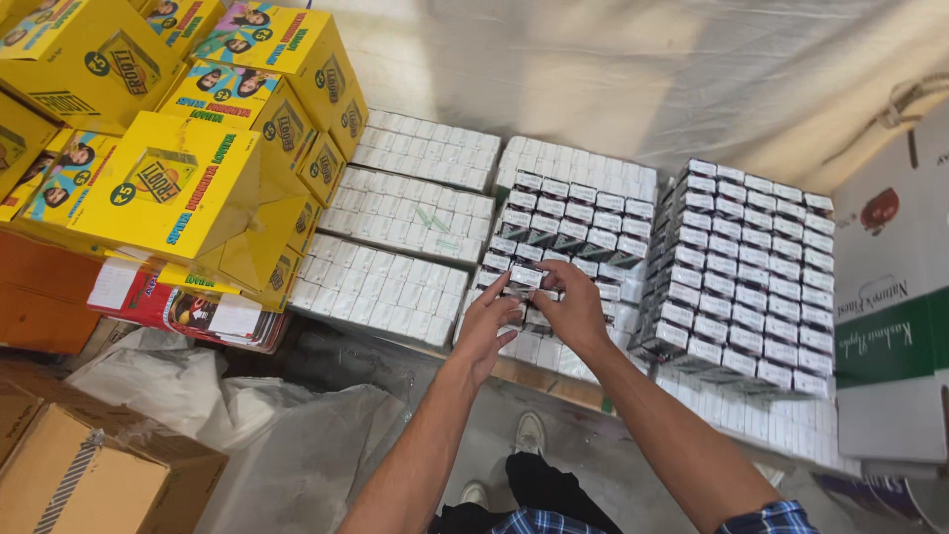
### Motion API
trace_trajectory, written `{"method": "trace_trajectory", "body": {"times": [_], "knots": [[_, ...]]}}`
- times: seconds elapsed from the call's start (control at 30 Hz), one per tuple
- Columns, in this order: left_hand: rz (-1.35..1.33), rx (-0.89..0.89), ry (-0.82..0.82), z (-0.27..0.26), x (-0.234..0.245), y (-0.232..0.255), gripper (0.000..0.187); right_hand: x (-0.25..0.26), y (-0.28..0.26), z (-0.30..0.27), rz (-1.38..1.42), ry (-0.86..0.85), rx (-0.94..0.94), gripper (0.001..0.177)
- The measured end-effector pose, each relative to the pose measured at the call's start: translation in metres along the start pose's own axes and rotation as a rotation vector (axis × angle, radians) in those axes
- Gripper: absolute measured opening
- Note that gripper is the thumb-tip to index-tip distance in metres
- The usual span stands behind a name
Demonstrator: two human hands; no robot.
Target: The person repeatedly picks up small white boxes from a large sack and stacks them onto a growing pile on a pallet. The person handles the boxes one at a time, walking back and forth between the sack and the stack.
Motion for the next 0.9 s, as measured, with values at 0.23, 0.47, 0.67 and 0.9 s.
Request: {"method": "trace_trajectory", "body": {"times": [0.23,0.47,0.67,0.9], "knots": [[-0.065,-0.006,0.071,0.048,-0.005,0.022,0.065,-0.032,0.017,0.05,0.035,-0.081,-0.082,0.046],[-0.112,0.006,0.086,0.063,-0.008,0.032,0.066,-0.023,-0.007,0.059,0.113,-0.094,-0.082,0.044],[-0.11,0.008,0.094,0.062,-0.01,0.039,0.067,-0.026,0.002,0.055,0.166,-0.101,-0.102,0.042],[0.002,-0.042,0.051,0.059,-0.005,0.045,0.07,-0.028,0.006,0.051,0.179,-0.127,-0.086,0.045]]}}
Point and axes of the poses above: each hand's wrist, its own z-axis towards the middle knuckle, its own x-axis out of the back of the hand, y = z × x, the point moved 4 cm from there along z, towards the middle knuckle, and after that the axes turned 9 degrees about y, right-handed, at the moved point
